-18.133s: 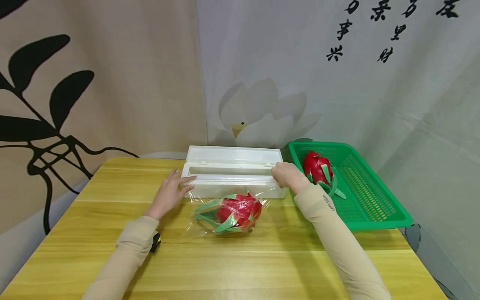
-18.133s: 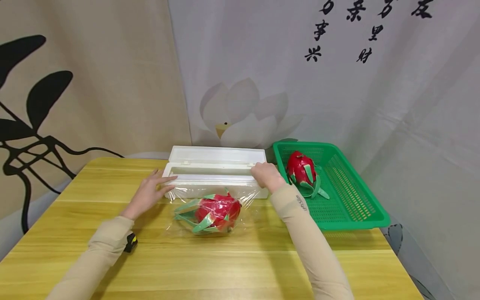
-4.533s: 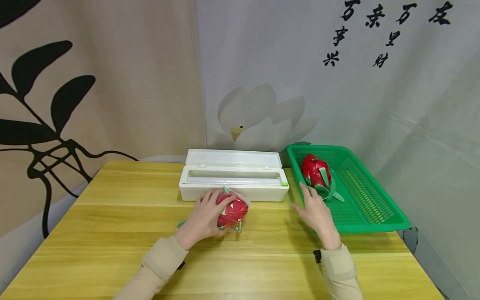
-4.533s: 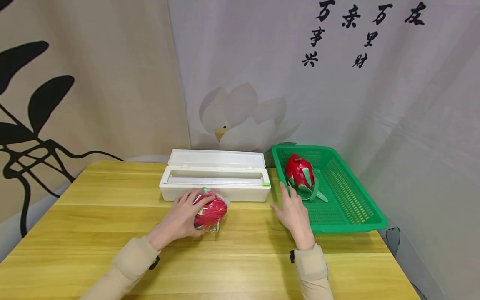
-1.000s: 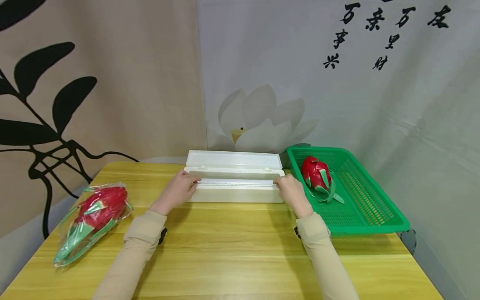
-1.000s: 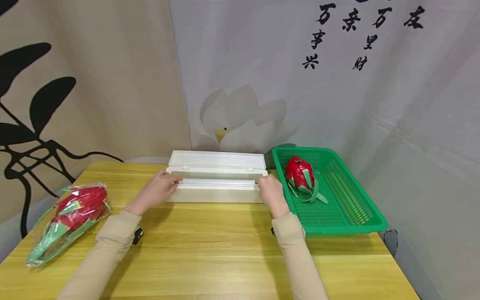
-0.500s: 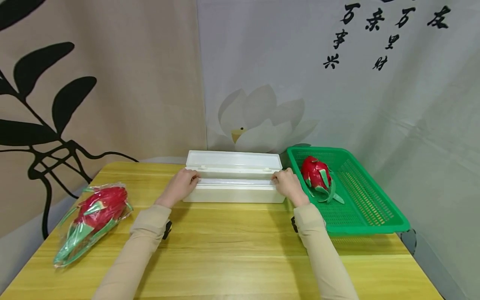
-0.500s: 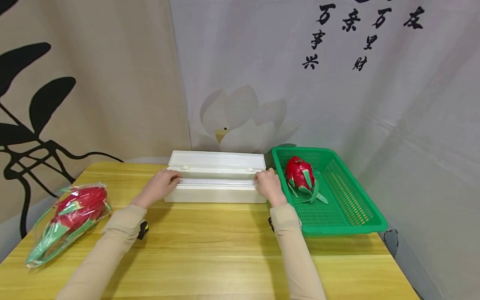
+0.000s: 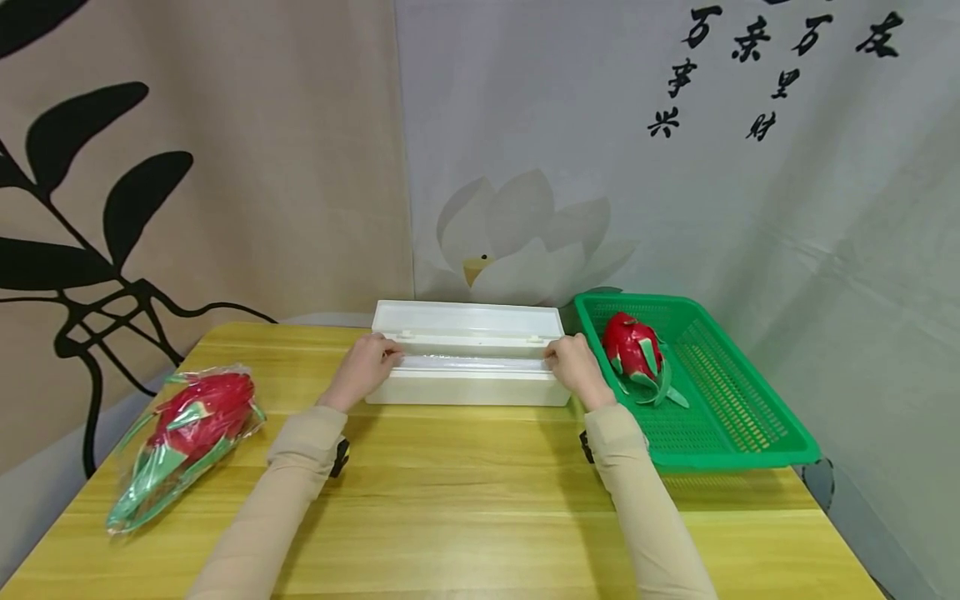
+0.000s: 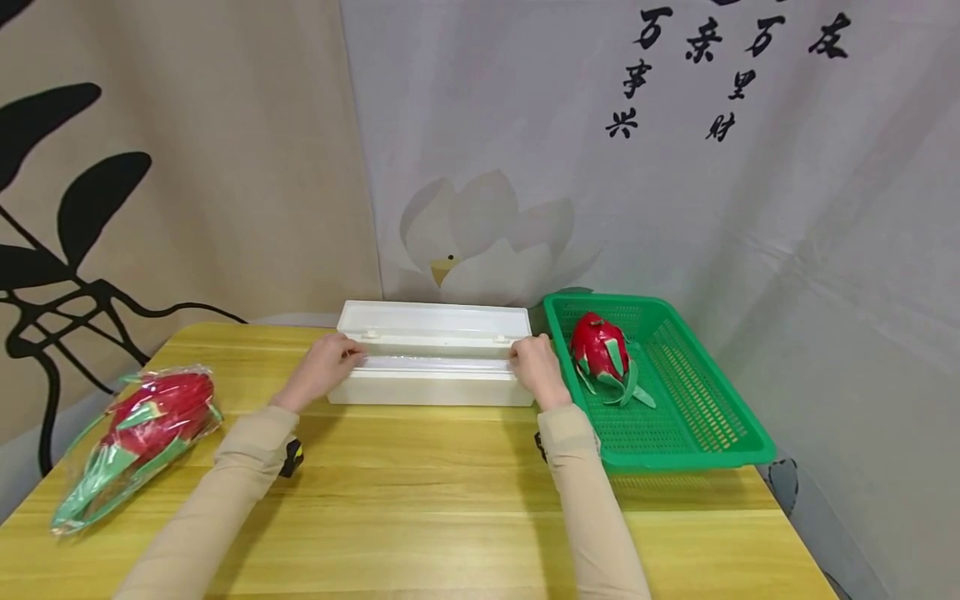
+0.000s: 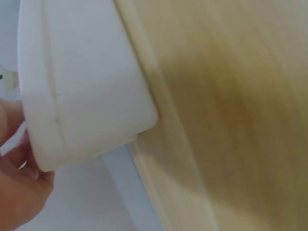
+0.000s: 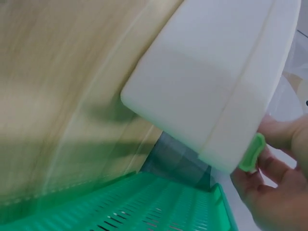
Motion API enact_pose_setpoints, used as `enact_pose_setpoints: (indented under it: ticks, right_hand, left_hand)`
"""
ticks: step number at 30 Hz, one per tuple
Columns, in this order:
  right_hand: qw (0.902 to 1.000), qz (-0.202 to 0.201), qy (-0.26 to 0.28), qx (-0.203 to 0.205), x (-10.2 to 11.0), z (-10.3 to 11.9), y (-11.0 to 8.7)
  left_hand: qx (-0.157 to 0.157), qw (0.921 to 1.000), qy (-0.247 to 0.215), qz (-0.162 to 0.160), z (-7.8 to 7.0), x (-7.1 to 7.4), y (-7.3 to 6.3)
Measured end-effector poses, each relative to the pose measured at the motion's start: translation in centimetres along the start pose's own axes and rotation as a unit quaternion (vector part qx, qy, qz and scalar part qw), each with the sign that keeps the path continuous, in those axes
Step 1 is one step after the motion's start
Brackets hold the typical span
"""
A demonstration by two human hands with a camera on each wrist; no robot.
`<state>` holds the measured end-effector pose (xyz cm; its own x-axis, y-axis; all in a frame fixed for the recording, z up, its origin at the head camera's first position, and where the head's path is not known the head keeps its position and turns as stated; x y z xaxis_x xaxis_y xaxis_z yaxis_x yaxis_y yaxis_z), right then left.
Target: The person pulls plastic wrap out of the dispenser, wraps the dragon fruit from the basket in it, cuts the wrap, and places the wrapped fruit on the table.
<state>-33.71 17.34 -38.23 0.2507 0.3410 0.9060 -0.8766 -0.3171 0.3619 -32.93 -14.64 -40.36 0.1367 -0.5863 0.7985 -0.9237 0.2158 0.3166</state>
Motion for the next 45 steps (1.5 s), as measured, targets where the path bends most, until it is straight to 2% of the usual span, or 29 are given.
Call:
enact_pose_setpoints:
  ticks: [7,14,19,24,33,39,45]
  right_hand:
    - [0.9968,-0.039,0.064,-0.028,-0.1,-0.2,0.0]
    - [0.9863,-0.068,0.132,-0.072,-0.1,-0.5,0.1]
    - [0.9798,-0.080,0.155,-0.097,0.1,-0.6,0.1]
    - [0.9731,-0.105,0.180,-0.099,0.4,-0.5,0.0]
    - [0.9550,-0.128,0.225,-0.144,0.7,-0.7,-0.3]
    - [0.9432,-0.139,0.251,-0.168,0.9,-1.0,-0.4]
    - [0.9389,-0.155,0.258,-0.167,1.2,-1.0,-0.4]
  left_hand:
    - [-0.011,0.9985,-0.015,-0.051,0.1,0.2,-0.6]
    - [-0.012,0.9938,-0.087,-0.068,-0.3,0.4,-0.8]
    - [-0.006,0.9907,-0.110,-0.079,-0.2,0.5,-0.6]
    - [0.005,0.9863,-0.134,-0.096,-0.1,0.7,-0.6]
    - [0.010,0.9797,-0.156,-0.126,-0.3,1.1,-0.6]
    - [0.027,0.9726,-0.190,-0.131,-0.2,1.3,-0.6]
    - [0.032,0.9677,-0.202,-0.147,-0.2,1.8,-0.4]
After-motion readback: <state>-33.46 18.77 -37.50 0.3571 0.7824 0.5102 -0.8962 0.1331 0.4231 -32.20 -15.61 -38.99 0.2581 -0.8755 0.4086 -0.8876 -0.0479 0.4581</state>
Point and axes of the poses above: each hand's wrist, its own y-axis towards the middle knuckle, its own x-axis out of the back of the hand, z = x × y, the point moved 5 cm from there along y, towards the middle knuckle, and after that the axes turned 3 degrees about x, right-handed, at the moved point
